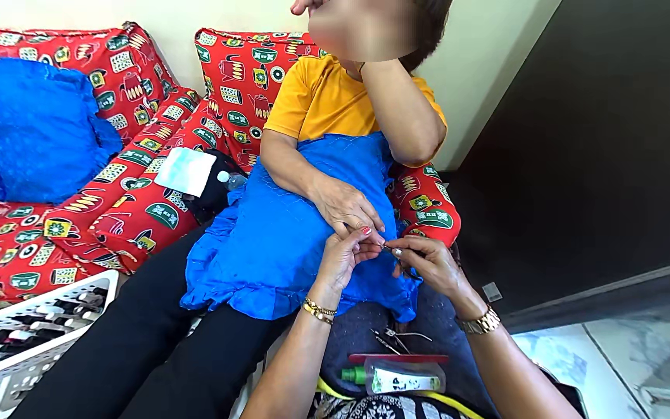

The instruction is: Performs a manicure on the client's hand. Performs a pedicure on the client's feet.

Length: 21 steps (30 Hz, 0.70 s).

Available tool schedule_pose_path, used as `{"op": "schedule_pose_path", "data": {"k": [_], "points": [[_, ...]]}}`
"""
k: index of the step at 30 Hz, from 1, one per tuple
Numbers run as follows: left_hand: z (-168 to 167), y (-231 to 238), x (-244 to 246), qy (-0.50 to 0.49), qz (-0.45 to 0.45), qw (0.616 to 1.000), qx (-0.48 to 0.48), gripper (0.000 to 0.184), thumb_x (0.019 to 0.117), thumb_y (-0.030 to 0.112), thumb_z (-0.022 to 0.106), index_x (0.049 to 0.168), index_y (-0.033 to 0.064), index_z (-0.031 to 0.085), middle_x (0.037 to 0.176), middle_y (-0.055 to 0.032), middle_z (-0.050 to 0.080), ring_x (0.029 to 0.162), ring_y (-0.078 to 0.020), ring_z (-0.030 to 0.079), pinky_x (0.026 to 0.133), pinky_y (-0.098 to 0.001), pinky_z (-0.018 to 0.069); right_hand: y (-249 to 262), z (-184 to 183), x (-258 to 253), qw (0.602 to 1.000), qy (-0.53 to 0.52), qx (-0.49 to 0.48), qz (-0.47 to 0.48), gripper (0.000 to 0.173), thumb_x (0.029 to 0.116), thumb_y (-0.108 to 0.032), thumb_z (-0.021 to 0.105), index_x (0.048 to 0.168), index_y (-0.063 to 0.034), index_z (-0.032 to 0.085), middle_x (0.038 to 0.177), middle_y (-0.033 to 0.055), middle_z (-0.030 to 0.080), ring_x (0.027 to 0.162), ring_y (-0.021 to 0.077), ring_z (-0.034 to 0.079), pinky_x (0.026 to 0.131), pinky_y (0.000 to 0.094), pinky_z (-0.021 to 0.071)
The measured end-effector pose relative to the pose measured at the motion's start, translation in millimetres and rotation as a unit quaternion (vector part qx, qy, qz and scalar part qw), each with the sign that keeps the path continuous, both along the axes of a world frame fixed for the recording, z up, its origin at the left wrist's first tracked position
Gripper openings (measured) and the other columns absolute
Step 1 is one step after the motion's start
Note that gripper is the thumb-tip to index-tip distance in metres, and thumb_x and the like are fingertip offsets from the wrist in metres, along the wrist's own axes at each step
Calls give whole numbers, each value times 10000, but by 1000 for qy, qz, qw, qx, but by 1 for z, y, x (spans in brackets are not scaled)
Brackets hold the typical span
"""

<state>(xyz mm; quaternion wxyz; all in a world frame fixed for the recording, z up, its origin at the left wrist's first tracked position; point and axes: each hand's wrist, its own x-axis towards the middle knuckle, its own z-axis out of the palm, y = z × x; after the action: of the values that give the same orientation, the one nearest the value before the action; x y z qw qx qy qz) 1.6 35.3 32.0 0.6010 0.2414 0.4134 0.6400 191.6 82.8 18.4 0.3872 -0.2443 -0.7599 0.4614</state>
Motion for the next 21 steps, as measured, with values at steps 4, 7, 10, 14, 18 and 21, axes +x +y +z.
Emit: {"op": "schedule_pose_path", "data": {"k": [4, 7, 10, 14, 18, 21], "points": [[1, 0, 1, 2, 7, 1000, -3, 276, 1053, 28, 477, 857, -15, 665, 771, -119, 735, 680, -178, 725, 725, -301, 617, -5, 3, -5, 998, -5, -44, -33, 199, 1011, -93, 550, 1086, 5, 706, 740, -69, 655, 545, -34, 568, 530, 140, 508], [0, 0, 1, 12, 7, 1000, -6, 273, 1059, 51, 482, 868, -12, 666, 790, -119, 740, 706, -178, 730, 718, -299, 612, -2, 1, 2, 998, -4, -56, -16, 249, 1018, -92, 510, 1140, 3, 706, 741, -91, 630, 520, -65, 493, 496, 118, 443], [0, 1, 2, 26, 16, 1000, -4, 251, 1060, 70, 499, 886, 5, 667, 796, -95, 746, 702, -148, 722, 680, -270, 594, 2, -3, 10, 999, 8, -22, -25, 255, 1018, -87, 502, 1132, 7, 710, 778, -73, 656, 535, -60, 521, 510, 120, 471], [1, 5, 9, 34, 47, 998, -7, 177, 1048, 64, 532, 926, -10, 638, 775, -98, 741, 669, -152, 721, 661, -271, 603, 0, 1, 10, 993, -15, 96, -72, 269, 1028, -122, 522, 1123, 8, 738, 901, 24, 690, 646, -41, 583, 604, 118, 516], [3, 9, 17, 33, 68, 997, -8, 147, 1045, 59, 537, 953, -22, 619, 770, -107, 739, 660, -170, 728, 661, -290, 615, -7, 12, 3, 984, 0, 137, -113, 277, 1014, -101, 519, 1121, 27, 740, 856, 29, 682, 668, -17, 607, 641, 134, 533], [0, 11, 20, 33, 74, 997, 8, 144, 1042, 46, 535, 949, -25, 619, 774, -109, 744, 656, -172, 732, 664, -290, 621, -9, 29, -7, 984, 173, -6, -40, 263, 1014, -40, 475, 1125, 0, 709, 752, -47, 695, 616, 15, 644, 618, 193, 573]]}}
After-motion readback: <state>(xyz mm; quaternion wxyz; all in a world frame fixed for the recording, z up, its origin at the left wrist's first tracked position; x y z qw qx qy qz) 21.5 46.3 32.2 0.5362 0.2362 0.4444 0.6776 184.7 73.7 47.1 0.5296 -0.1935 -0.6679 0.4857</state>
